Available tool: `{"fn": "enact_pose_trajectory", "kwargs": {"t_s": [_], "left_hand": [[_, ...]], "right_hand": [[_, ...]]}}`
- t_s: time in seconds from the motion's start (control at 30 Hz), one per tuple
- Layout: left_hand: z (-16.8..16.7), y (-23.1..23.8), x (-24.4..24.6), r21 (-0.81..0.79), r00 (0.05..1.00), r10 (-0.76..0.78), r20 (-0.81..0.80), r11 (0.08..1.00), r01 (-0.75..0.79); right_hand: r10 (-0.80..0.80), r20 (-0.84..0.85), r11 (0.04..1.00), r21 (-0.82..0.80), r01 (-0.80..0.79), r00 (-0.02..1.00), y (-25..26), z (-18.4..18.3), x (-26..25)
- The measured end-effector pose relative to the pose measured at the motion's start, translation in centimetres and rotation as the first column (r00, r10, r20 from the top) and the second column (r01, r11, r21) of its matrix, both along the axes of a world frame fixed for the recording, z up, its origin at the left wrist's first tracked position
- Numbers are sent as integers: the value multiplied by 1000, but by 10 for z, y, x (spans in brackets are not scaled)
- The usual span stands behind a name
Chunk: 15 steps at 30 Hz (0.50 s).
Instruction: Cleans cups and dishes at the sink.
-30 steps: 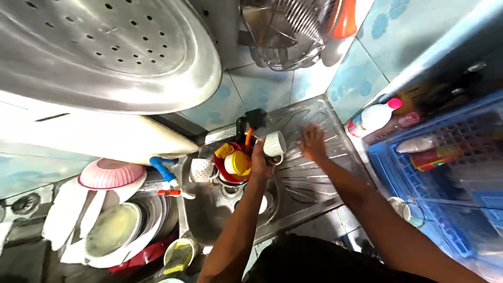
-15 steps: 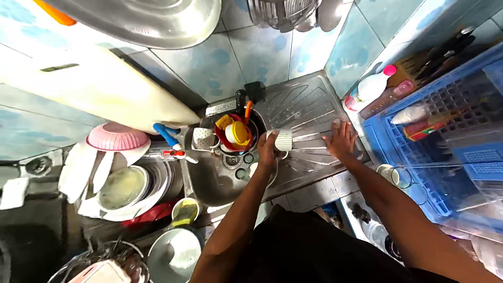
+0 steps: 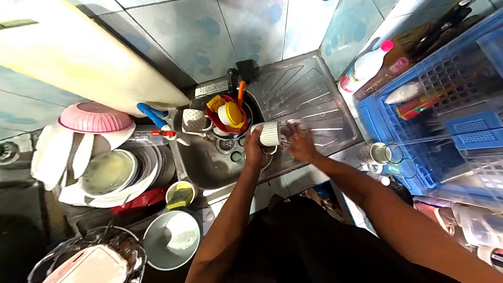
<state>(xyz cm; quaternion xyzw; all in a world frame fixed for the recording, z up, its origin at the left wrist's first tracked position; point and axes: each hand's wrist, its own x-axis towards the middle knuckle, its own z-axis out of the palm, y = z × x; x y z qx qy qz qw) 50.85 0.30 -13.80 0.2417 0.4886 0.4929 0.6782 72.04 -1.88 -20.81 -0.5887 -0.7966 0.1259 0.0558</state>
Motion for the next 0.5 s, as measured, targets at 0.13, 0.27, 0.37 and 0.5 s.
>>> {"fn": "enact_pose_trajectory", "kwargs": {"t_s": [0.13,0.27,0.37,0.5], "left_hand": [[-7,-11,-23,-32,999,39,35,999,-38],[-13,-20,-46,-35,994,98,41,995,-96],[-13,-25,-55,-39,991,127,43,991,-126],[-8,-28,-60,-63,990,134,53,989,-131]], "right_hand": [[-100,156,995,46,93,983,2,-4,95],[-52,151,999,-6,53,987,-7,2,61],[2,98,999,-36,2,995,-2,-2,-8],[-143,117,982,-109,156,983,47,-2,-60]]}}
